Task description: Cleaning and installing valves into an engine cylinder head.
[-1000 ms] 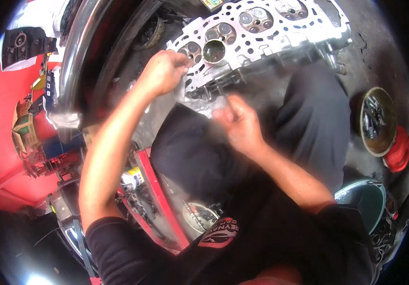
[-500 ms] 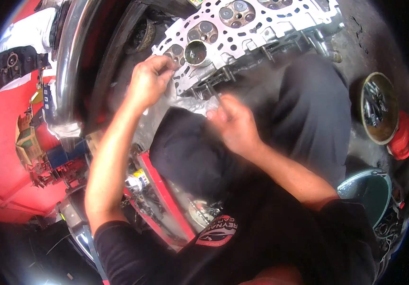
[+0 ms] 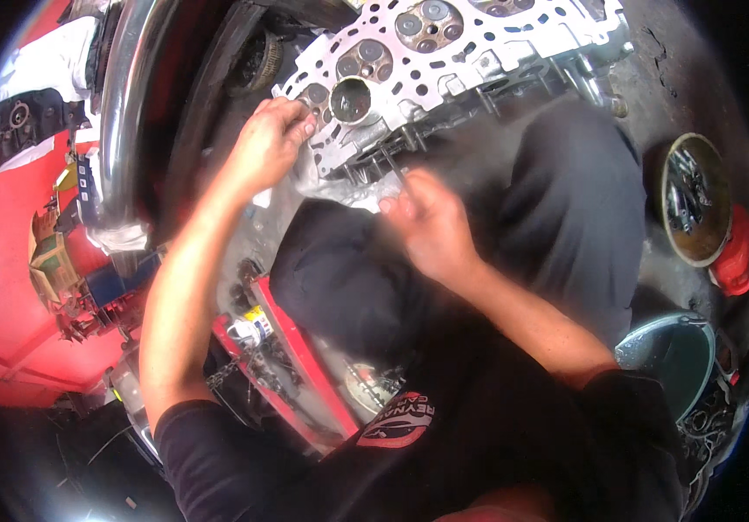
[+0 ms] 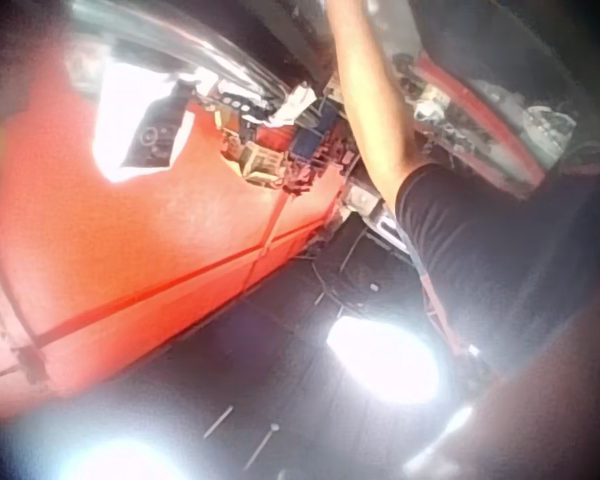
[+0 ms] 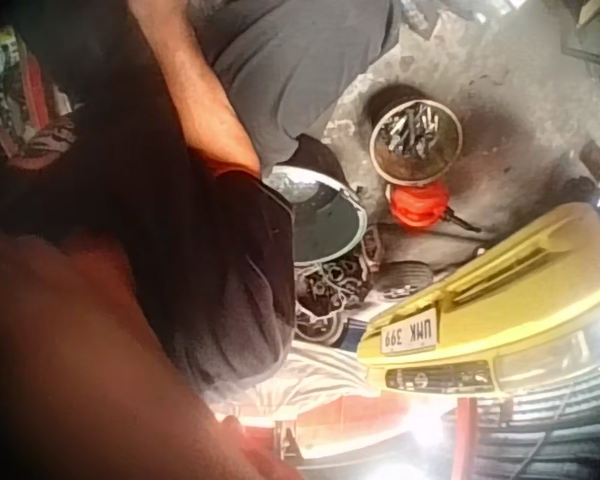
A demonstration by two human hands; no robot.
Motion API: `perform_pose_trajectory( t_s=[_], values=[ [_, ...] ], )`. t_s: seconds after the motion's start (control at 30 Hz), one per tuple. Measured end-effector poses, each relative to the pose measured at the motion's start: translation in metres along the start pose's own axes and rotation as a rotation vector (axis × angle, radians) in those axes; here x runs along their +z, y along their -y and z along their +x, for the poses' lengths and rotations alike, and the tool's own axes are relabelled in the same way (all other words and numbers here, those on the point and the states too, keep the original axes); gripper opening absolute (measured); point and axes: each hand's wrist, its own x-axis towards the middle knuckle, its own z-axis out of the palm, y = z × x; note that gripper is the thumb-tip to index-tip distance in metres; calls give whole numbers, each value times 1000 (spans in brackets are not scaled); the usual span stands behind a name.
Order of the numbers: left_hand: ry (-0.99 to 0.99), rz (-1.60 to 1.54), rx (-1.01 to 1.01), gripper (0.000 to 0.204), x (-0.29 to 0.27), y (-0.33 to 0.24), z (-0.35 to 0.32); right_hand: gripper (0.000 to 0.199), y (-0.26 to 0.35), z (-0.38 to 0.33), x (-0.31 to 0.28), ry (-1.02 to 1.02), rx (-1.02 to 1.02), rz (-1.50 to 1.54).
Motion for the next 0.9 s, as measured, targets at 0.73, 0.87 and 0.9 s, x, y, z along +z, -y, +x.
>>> perform_pose_trajectory(
  t_s=[0.73, 0.87, 0.9],
  values=[
    [84, 181, 472, 28, -15, 13, 5, 14, 1, 1, -3, -13, -9, 16],
    [61, 88, 359, 26, -7, 12, 3, 9, 4, 4, -4, -4, -20, 58],
    [25, 83, 309, 25, -5, 10, 3, 9, 5, 5, -4, -14, 12, 48]
  ],
)
